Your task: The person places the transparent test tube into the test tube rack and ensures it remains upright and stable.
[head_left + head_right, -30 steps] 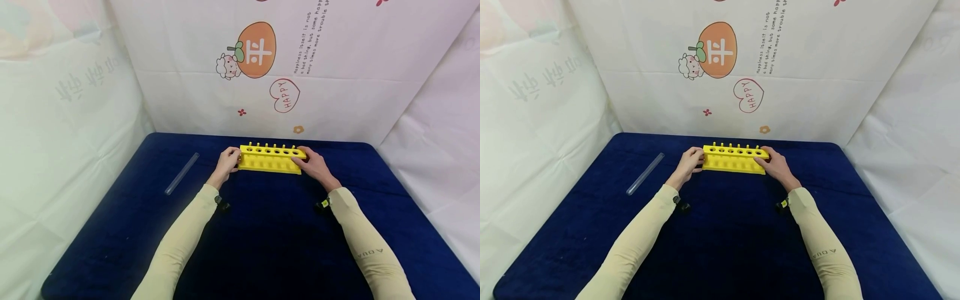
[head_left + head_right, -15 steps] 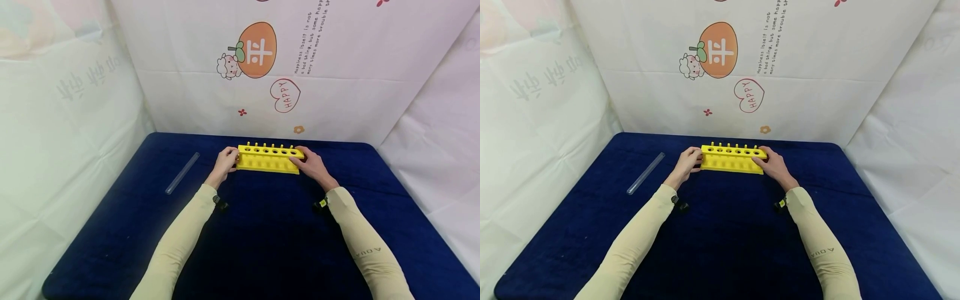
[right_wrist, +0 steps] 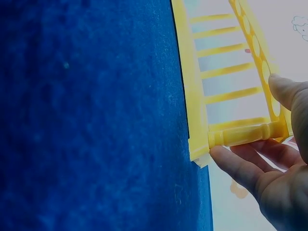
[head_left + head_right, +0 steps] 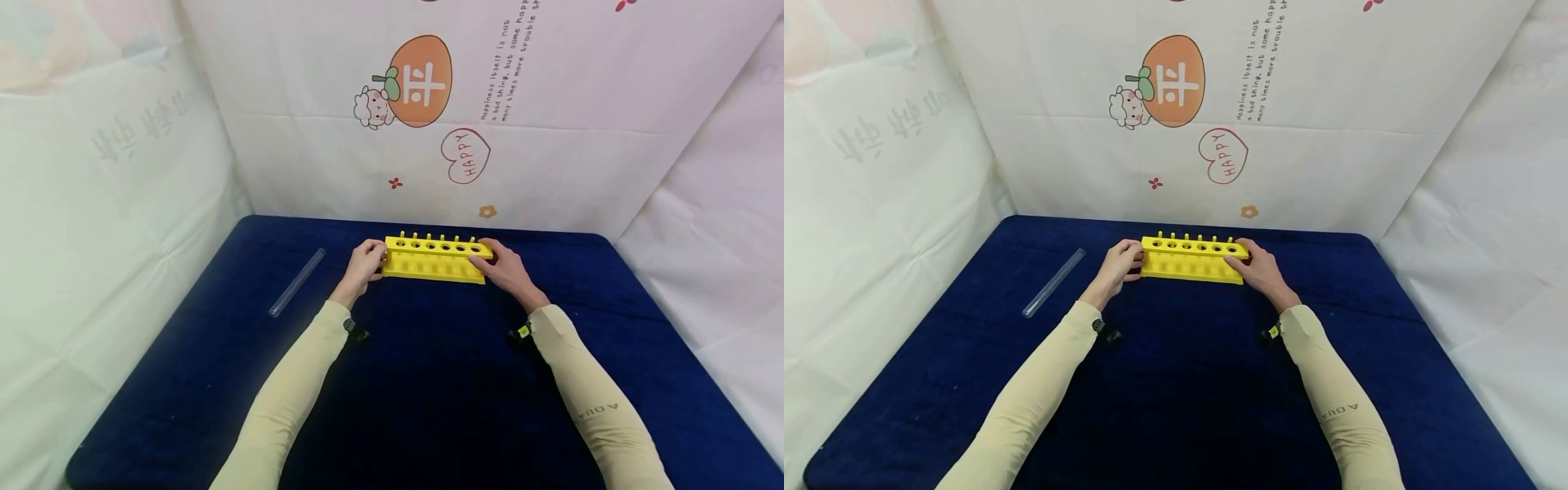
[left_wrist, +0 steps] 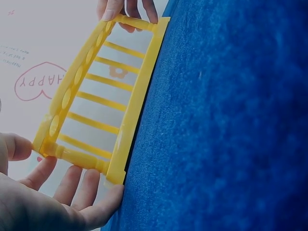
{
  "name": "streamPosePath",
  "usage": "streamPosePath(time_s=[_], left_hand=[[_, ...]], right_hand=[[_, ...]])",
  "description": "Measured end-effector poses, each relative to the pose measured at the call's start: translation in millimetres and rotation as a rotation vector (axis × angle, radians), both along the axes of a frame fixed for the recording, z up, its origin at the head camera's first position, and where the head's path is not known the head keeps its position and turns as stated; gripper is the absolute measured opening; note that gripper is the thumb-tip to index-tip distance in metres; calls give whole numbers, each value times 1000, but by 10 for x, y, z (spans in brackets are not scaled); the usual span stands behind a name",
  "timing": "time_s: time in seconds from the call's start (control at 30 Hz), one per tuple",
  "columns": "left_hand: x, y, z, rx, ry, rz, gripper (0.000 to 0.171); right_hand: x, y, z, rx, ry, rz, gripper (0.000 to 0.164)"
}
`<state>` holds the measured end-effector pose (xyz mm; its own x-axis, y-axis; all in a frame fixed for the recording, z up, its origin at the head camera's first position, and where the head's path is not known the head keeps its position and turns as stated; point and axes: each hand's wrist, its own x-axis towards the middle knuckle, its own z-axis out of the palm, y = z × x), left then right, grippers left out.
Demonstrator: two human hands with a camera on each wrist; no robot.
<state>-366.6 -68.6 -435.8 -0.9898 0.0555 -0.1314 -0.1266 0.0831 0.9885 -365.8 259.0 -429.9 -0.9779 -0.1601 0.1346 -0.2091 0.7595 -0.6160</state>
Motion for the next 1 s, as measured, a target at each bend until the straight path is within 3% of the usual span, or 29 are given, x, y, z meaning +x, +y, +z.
streamPosePath(time_s=[1.0], left_hand=[[37, -99, 19, -7, 7, 19, 36]], right_hand=[[-24, -120, -24, -17, 19, 5, 71]])
